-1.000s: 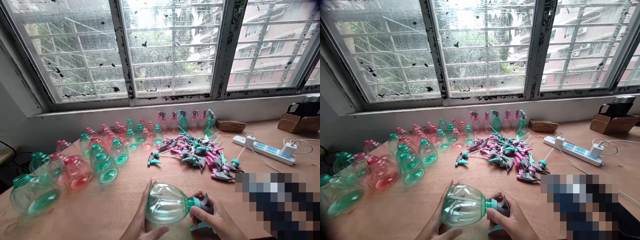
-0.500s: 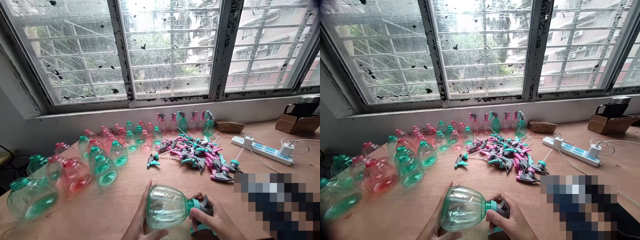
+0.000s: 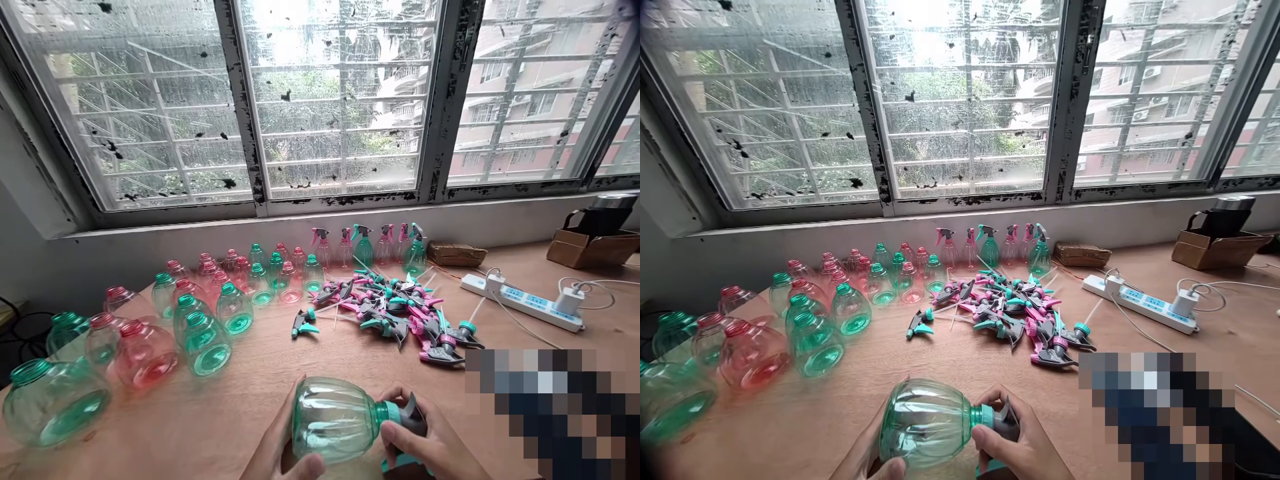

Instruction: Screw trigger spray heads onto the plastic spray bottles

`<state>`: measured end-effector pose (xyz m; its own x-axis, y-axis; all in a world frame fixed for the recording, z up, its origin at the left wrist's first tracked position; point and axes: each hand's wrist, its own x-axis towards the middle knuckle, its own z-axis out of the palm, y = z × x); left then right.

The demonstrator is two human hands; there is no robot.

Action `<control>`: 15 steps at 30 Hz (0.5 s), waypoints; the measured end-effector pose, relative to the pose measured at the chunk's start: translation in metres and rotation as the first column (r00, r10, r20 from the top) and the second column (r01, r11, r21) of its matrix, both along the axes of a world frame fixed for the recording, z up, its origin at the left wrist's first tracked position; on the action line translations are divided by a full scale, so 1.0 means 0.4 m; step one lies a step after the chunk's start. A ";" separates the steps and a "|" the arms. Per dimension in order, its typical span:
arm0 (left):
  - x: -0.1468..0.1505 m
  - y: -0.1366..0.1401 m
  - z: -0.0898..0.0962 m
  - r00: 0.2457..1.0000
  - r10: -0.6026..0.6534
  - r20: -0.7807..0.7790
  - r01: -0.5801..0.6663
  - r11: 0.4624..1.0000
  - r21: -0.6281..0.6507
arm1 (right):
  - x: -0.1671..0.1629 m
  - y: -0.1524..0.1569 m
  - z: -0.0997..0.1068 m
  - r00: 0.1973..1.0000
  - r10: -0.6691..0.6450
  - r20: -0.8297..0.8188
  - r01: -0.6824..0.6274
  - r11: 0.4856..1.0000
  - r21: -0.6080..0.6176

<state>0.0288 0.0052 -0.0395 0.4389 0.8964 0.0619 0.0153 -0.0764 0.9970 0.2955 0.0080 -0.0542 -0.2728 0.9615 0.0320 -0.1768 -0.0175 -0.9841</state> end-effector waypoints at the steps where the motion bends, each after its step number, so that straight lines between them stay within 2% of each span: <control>1: -0.007 0.002 0.004 1.000 -0.018 -0.016 0.018 1.000 0.003 | 0.003 -0.001 0.000 1.000 0.006 -0.002 -0.006 1.000 -0.004; 4: -0.028 0.009 0.014 0.993 -0.086 -0.081 0.084 0.996 -0.027 | 0.014 -0.004 -0.002 0.999 0.052 0.009 -0.052 0.999 -0.003; 7: -0.039 0.011 0.021 0.985 -0.099 -0.138 0.095 0.995 -0.036 | 0.021 -0.005 -0.005 0.996 0.087 0.025 -0.087 0.996 -0.011; 15: -0.051 -0.001 0.037 0.978 -0.096 -0.187 0.096 0.995 -0.008 | 0.020 -0.003 -0.002 0.999 0.050 0.020 -0.050 0.999 0.017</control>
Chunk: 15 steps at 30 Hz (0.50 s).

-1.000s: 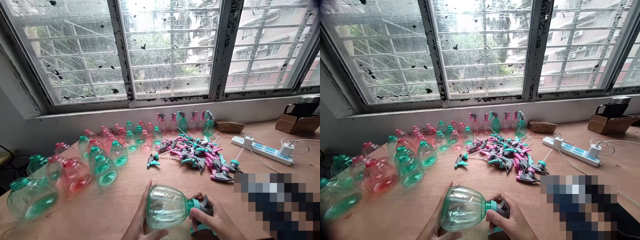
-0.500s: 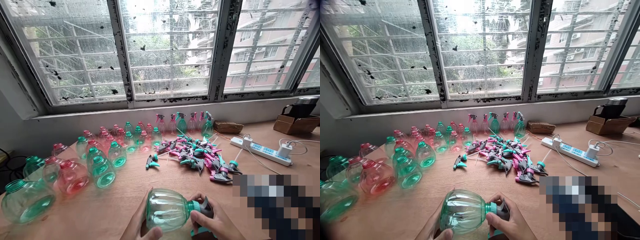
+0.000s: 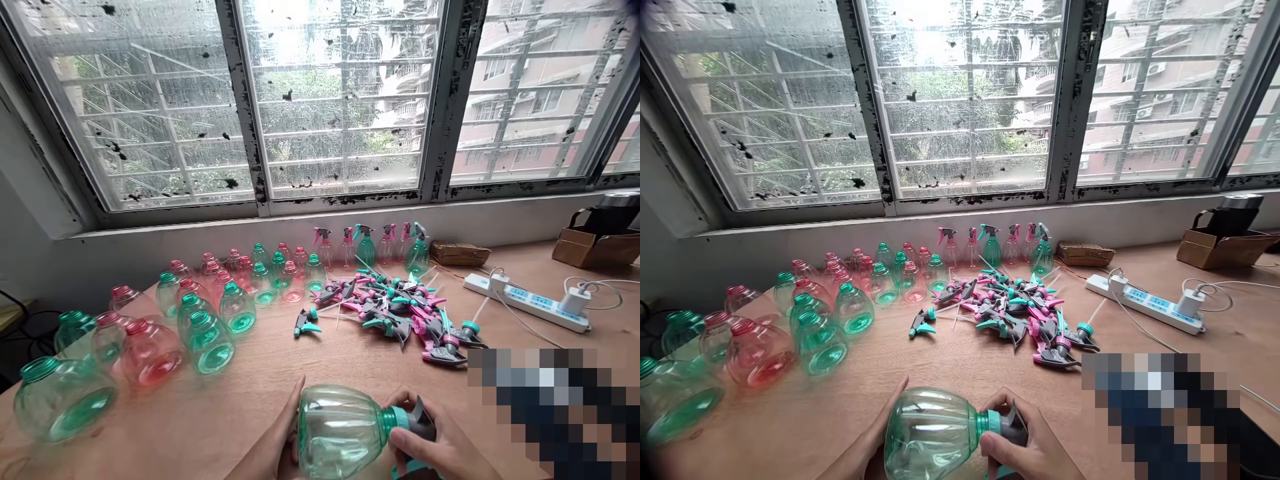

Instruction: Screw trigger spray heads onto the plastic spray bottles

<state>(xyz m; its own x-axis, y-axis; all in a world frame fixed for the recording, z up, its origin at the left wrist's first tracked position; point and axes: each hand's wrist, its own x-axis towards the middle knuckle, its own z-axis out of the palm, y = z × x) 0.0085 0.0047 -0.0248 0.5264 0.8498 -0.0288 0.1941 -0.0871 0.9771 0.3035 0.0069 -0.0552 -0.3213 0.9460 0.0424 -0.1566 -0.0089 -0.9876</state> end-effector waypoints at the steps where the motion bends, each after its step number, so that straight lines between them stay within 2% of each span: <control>1: -0.004 0.000 -0.001 1.000 -0.008 -0.006 0.008 1.000 0.008 | 0.000 0.000 0.001 1.000 -0.003 0.001 0.003 1.000 -0.002; 8: -0.006 0.011 -0.025 0.999 0.032 -0.044 -0.030 0.999 0.043 | 0.002 0.003 -0.005 1.000 -0.006 -0.024 0.006 1.000 -0.019; 15: -0.005 0.014 -0.032 1.000 0.004 -0.005 -0.004 0.999 0.036 | 0.001 0.005 -0.013 1.000 0.003 -0.024 -0.003 1.000 0.003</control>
<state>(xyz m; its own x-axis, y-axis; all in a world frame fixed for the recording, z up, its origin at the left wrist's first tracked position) 0.0063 0.0101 -0.0375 0.5229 0.8524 -0.0007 0.1992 -0.1213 0.9724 0.3039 0.0087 -0.0605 -0.3228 0.9450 0.0535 -0.1805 -0.0060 -0.9836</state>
